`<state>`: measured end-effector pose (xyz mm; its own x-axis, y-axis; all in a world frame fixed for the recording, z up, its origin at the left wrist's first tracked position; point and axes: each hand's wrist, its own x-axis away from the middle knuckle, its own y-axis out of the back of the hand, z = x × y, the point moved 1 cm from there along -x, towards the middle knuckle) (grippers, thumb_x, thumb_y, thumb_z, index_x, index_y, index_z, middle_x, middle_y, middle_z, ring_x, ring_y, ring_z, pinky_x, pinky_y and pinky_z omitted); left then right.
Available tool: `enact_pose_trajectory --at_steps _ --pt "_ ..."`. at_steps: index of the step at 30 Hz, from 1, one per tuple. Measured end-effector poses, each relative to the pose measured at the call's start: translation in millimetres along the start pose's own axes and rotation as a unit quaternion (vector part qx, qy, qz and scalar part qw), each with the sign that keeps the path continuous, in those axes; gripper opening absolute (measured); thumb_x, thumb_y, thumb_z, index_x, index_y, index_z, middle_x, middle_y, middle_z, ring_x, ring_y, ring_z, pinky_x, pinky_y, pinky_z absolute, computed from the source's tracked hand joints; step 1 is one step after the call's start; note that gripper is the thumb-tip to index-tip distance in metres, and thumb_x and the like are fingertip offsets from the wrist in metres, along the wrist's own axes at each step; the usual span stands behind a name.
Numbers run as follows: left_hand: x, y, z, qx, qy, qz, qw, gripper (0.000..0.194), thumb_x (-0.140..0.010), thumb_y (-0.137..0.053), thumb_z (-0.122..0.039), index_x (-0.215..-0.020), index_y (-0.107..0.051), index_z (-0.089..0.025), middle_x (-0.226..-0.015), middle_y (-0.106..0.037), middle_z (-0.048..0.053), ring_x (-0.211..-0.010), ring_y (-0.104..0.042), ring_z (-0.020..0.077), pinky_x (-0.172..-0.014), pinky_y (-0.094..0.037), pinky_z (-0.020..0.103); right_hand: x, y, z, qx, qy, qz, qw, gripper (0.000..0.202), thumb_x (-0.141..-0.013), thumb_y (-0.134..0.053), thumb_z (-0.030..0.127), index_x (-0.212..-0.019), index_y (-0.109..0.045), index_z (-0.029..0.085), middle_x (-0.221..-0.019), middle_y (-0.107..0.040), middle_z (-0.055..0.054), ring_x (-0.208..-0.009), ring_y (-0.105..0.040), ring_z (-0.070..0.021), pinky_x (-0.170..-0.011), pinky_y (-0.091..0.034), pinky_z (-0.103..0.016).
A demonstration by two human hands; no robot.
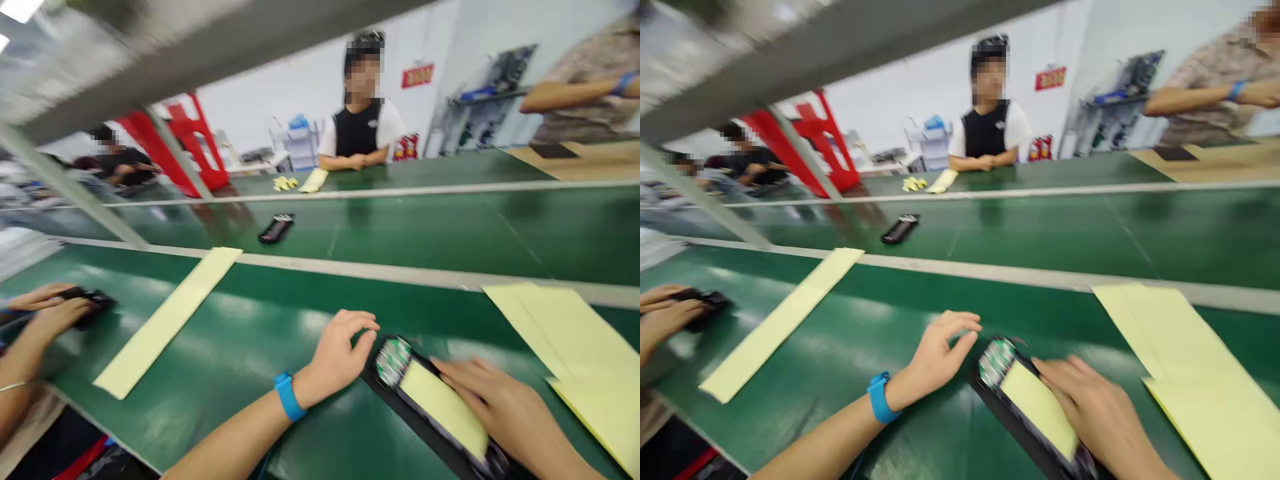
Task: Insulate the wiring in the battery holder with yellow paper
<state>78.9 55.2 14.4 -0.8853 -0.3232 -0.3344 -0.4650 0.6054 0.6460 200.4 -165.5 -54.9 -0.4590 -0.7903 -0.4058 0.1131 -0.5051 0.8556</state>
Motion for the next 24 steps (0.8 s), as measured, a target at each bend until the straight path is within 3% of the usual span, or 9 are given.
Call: enact_pose_trajectory --at_steps 2,4,6,8,10,15,18,21,24 --pt "8.3 -14.2 -7.8 0.005 -0.019 0.024 1.0 0.019 -0.085 -0.05 -0.018 -0.102 -0.061 -0.021 -0.118 -0.06 0.004 -0.11 -0.053 0.017 -0.097 -0.041 0.035 -13.6 15.5 5.3 -0.011 0.013 0.07 0.997 0.03 -0.092 -0.04 0.031 -0.107 -0.066 0.031 -0.099 -0.07 0.003 -0.088 -0.063 -0.0165 -0.067 -0.054 -0.028" --pt "8.3 -25.0 -6.7 0.0 -0.016 0.054 0.998 0.028 -0.086 -0.05 -0.021 -0.114 -0.054 -0.02 -0.13 -0.051 0.007 -0.121 -0.045 0.0192 -0.103 -0.036 0.038 -17.9 27.1 4.0 -0.025 -0.043 0.036 0.998 0.029 -0.091 -0.043 0.035 -0.106 -0.067 0.025 -0.1 -0.069 0.0 -0.09 -0.062 -0.0176 -0.074 -0.053 -0.03" --pt "2.7 -34.7 -1.2 0.005 0.002 0.086 0.996 0.035 -0.087 -0.049 -0.024 -0.122 -0.049 -0.019 -0.135 -0.046 0.008 -0.125 -0.041 0.0197 -0.104 -0.035 0.039 -8.7 36.9 3.4 -0.051 -0.138 -0.027 0.989 0.028 -0.091 -0.045 0.035 -0.101 -0.068 0.022 -0.092 -0.069 -0.002 -0.082 -0.063 -0.0155 -0.071 -0.052 -0.028" --pt "-5.1 -43.0 3.4 0.004 0.012 0.111 0.994 0.036 -0.089 -0.047 -0.025 -0.124 -0.047 -0.018 -0.133 -0.048 0.008 -0.122 -0.044 0.0186 -0.102 -0.037 0.036 11.0 45.0 7.1 -0.079 -0.211 -0.065 0.972 0.028 -0.09 -0.046 0.036 -0.097 -0.068 0.02 -0.086 -0.067 -0.003 -0.07 -0.061 -0.0123 -0.062 -0.051 -0.024" --pt "-11.9 -49.2 4.2 -0.013 0.003 0.124 0.992 0.032 -0.089 -0.046 -0.024 -0.12 -0.051 -0.018 -0.128 -0.053 0.006 -0.118 -0.046 0.0182 -0.099 -0.038 0.035 34.1 49.9 14.3 -0.09 -0.237 -0.056 0.966 0.032 -0.088 -0.048 0.041 -0.105 -0.065 0.02 -0.093 -0.066 -0.004 -0.058 -0.056 -0.0093 -0.055 -0.049 -0.023" --pt "0.7 -50.6 -6.5 -0.041 -0.016 0.134 0.99 0.021 -0.09 -0.043 -0.021 -0.103 -0.06 -0.02 -0.107 -0.063 0.001 -0.103 -0.051 0.0178 -0.092 -0.039 0.036 73.0 51.4 33.7 -0.022 -0.192 0.071 0.979 0.075 -0.077 -0.057 0.056 -0.141 -0.031 0.026 -0.131 -0.051 -0.008 -0.042 -0.05 -0.0061 -0.043 -0.048 -0.026" --pt "32.3 -38.5 -15.5 -0.059 0.013 0.133 0.989 0.02 -0.092 -0.042 -0.022 -0.099 -0.06 -0.019 -0.099 -0.063 0.003 -0.096 -0.052 0.0173 -0.087 -0.039 0.034 81.4 53.2 37.4 -0.002 -0.159 0.103 0.982 0.074 -0.082 -0.054 0.048 -0.144 -0.02 0.029 -0.136 -0.046 -0.007 -0.038 -0.049 -0.0051 -0.043 -0.049 -0.027" --pt "59.7 -26.6 -27.7 -0.129 0.042 0.104 0.985 0.018 -0.09 -0.048 -0.026 -0.102 -0.059 -0.019 -0.095 -0.062 0.003 -0.091 -0.051 0.019 -0.079 -0.038 0.035 87.2 54.5 34.0 -0.04 -0.135 0.112 0.984 0.06 -0.086 -0.051 0.041 -0.14 -0.028 0.031 -0.137 -0.045 -0.008 -0.04 -0.048 -0.003 -0.047 -0.049 -0.024" --pt "65.0 -31.2 -44.6 -0.151 0.013 0.089 0.985 0.013 -0.09 -0.049 -0.025 -0.092 -0.061 -0.021 -0.087 -0.061 0.001 -0.085 -0.05 0.0174 -0.074 -0.035 0.033 92.5 52.1 31.4 -0.061 -0.082 0.073 0.992 0.039 -0.088 -0.051 0.035 -0.126 -0.047 0.026 -0.122 -0.053 -0.008 -0.055 -0.054 -0.005 -0.047 -0.045 -0.019"
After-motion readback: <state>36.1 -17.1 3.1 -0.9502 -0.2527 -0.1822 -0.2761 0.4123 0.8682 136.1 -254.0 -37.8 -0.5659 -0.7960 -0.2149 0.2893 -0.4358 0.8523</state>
